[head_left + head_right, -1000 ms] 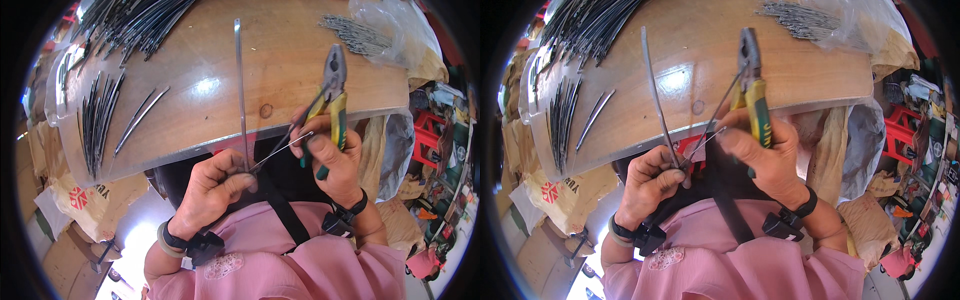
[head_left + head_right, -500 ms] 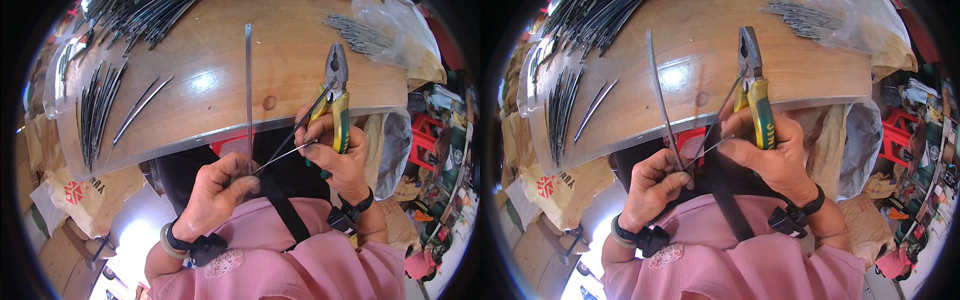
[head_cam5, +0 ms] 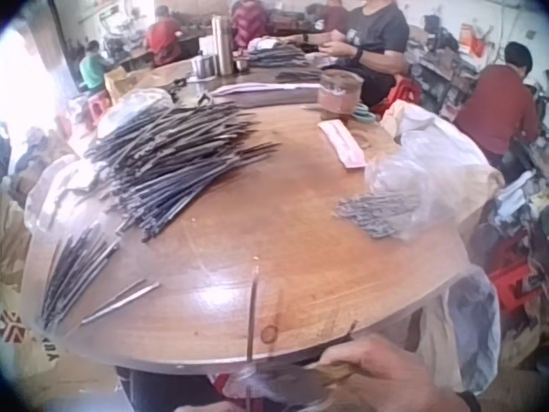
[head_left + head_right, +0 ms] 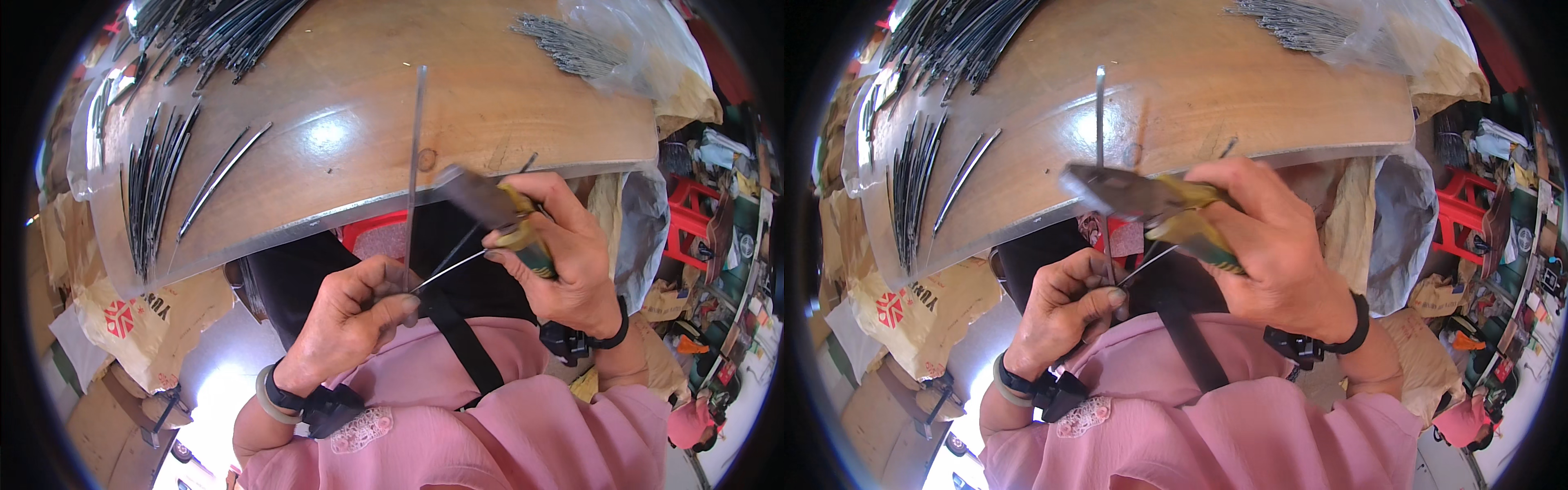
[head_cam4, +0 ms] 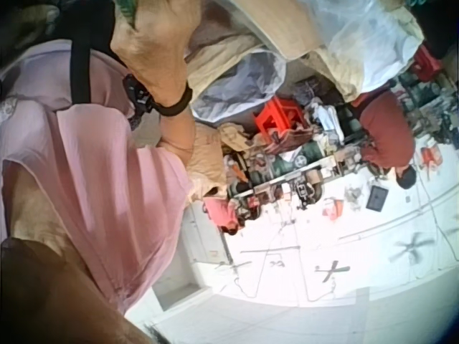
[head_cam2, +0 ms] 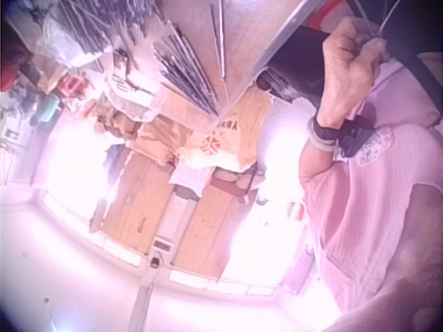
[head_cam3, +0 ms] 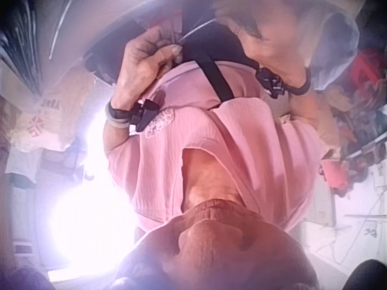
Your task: The person processes metal rods at a table by picking up rods, holding them together with pliers, and wrapping wire around them before placing them back into a pile.
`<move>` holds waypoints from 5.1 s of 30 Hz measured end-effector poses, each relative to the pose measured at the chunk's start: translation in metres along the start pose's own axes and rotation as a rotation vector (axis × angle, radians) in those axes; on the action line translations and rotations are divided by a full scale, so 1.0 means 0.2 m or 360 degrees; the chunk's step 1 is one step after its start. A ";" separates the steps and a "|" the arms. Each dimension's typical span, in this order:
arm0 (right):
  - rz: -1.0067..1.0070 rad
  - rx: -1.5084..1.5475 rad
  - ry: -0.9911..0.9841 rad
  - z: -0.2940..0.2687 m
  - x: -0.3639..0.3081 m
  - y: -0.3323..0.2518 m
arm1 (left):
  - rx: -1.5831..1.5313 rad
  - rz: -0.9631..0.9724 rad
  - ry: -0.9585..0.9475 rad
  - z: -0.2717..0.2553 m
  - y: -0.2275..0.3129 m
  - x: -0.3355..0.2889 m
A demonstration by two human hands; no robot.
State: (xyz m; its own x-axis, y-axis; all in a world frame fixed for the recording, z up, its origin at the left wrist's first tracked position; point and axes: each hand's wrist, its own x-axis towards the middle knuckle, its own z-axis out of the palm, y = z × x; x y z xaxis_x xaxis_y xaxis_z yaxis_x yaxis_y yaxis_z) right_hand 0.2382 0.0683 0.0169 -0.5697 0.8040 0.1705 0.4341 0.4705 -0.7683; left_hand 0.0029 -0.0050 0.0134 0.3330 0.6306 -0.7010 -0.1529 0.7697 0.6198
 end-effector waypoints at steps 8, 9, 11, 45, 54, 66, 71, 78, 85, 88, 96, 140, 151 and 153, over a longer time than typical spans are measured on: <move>-0.0399 -0.0502 -0.0203 -0.03 0.11 0.02 | 0.0010 0.0012 -0.0001 -0.01 -0.01 -0.01; -0.0413 -0.0491 -0.0213 -0.03 0.12 0.03 | 0.0012 0.0007 -0.0005 -0.01 -0.01 -0.01; -0.0418 -0.0382 -0.0219 -0.01 0.12 0.07 | 0.0008 -0.0017 -0.0040 -0.02 0.00 -0.01; 0.0003 0.0204 -0.0643 0.03 0.09 -0.04 | -0.0364 0.0907 0.0449 0.01 0.03 0.03; -0.0208 -0.0031 -0.0764 0.11 0.12 -0.04 | -0.0249 0.0942 0.0629 -0.08 -0.03 -0.01; -0.0400 -0.0537 -0.0131 -0.25 0.44 0.22 | 0.0372 0.1182 0.1470 -0.53 0.05 -0.15; -0.0566 -0.1269 0.0039 -0.33 0.63 0.50 | 0.2123 0.1183 0.1829 -0.66 0.22 -0.10; -0.0587 -0.1358 -0.0076 -0.31 0.60 0.40 | 0.0833 0.0943 0.1172 -0.40 0.46 0.00; -0.0496 -0.1359 -0.0055 -0.36 0.57 0.25 | 0.2609 0.1299 0.1509 -0.53 0.65 0.43; -0.0514 -0.1300 0.0014 -0.41 0.54 0.27 | 0.2443 0.1259 0.1336 -0.55 0.69 0.43; -0.0437 -0.0740 0.0778 -0.46 0.51 0.10 | 0.2316 0.1344 0.1378 -0.49 0.74 0.34; -0.0475 -0.0218 -0.0296 -0.04 0.29 0.09 | 0.0026 0.0085 0.0094 -0.05 0.01 0.04; -0.0458 -0.0298 -0.0340 0.01 0.24 0.03 | 0.0332 0.0387 -0.0114 -0.18 0.16 0.00; -0.0508 -0.0298 -0.0313 0.01 0.25 0.01 | 0.0112 0.0287 -0.0034 -0.18 0.18 0.01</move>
State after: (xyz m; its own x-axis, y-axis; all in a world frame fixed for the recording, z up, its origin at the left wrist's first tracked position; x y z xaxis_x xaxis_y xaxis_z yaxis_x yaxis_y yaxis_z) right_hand 0.2088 0.1091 0.0239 -0.8109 0.5306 0.2468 0.3231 0.7576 -0.5671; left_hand -0.0362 0.0274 0.0216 0.3257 0.7550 -0.5691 -0.1469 0.6351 0.7583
